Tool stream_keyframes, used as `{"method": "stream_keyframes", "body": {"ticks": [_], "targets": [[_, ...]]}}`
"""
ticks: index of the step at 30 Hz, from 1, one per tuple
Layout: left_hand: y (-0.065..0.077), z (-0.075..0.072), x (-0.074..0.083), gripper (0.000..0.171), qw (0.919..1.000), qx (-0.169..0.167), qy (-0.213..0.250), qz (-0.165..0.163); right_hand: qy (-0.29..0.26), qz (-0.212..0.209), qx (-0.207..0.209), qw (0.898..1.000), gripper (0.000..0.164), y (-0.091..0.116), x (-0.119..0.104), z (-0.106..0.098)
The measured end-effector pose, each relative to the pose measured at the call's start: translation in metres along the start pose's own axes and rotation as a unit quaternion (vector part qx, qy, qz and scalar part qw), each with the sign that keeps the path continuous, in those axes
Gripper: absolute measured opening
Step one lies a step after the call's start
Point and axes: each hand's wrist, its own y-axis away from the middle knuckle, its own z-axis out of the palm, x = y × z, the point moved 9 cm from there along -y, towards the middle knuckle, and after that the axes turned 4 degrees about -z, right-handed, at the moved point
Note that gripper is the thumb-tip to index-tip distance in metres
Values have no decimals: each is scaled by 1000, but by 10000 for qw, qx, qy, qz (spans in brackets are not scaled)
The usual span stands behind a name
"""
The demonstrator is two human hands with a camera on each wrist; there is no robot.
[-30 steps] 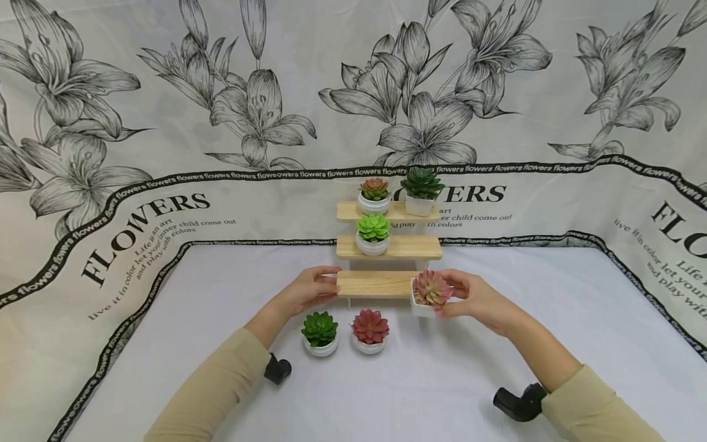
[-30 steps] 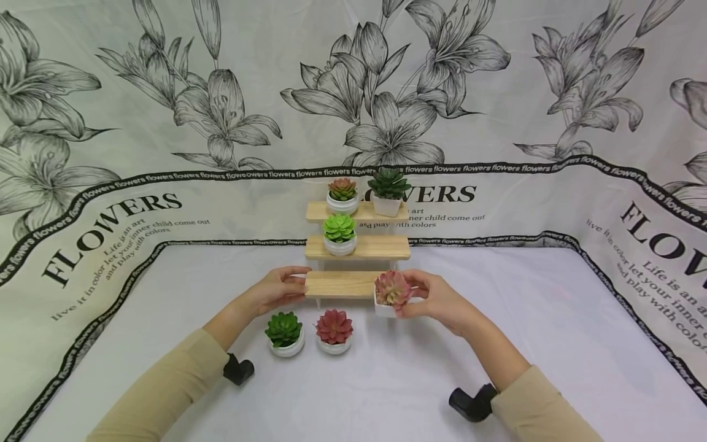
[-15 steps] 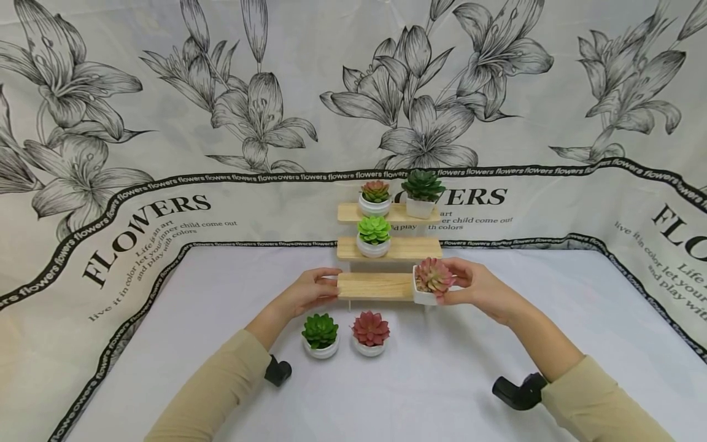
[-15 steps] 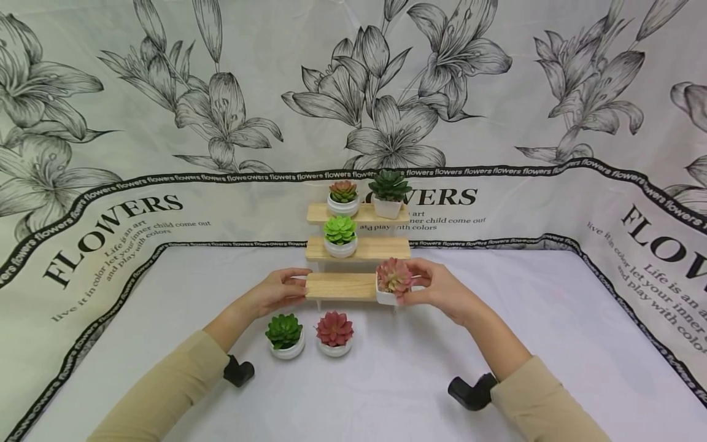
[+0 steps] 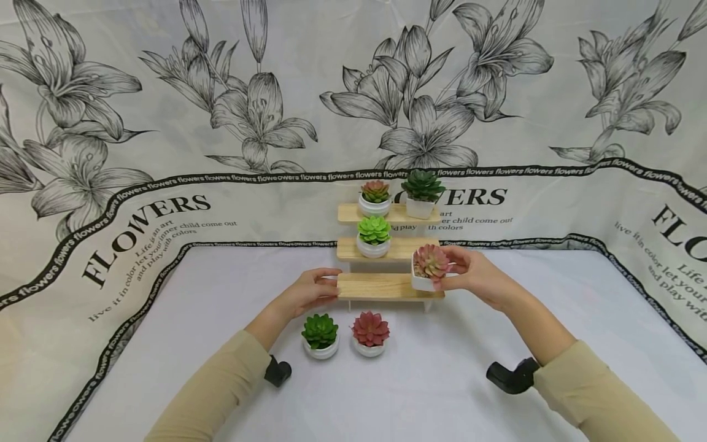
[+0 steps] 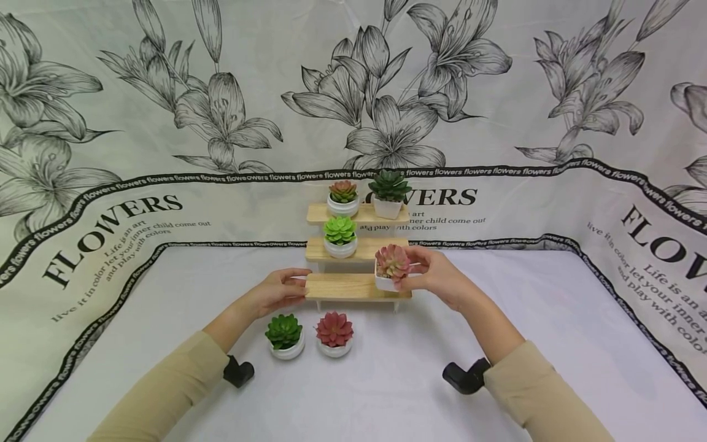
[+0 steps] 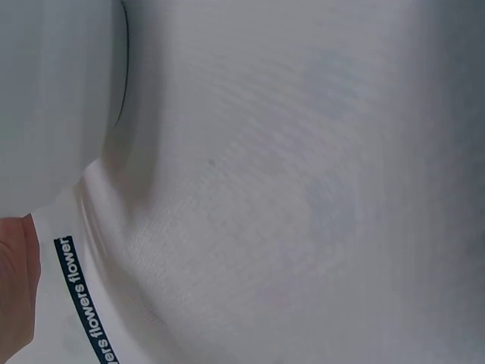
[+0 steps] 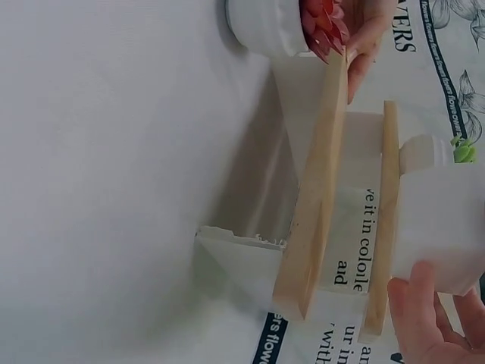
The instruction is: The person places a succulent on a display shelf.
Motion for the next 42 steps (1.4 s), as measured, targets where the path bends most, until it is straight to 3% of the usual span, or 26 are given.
{"method": "stream_keyframes", "body": {"ticks": [27, 42], "targets": [[-2, -1, 0, 50, 10000, 19, 31, 13, -449, 52, 310, 9985, 69, -28, -5, -6], [-2, -2, -3, 50, 9999, 27, 110, -24, -309, 116, 455, 9984, 71, -39, -3, -7]]}}
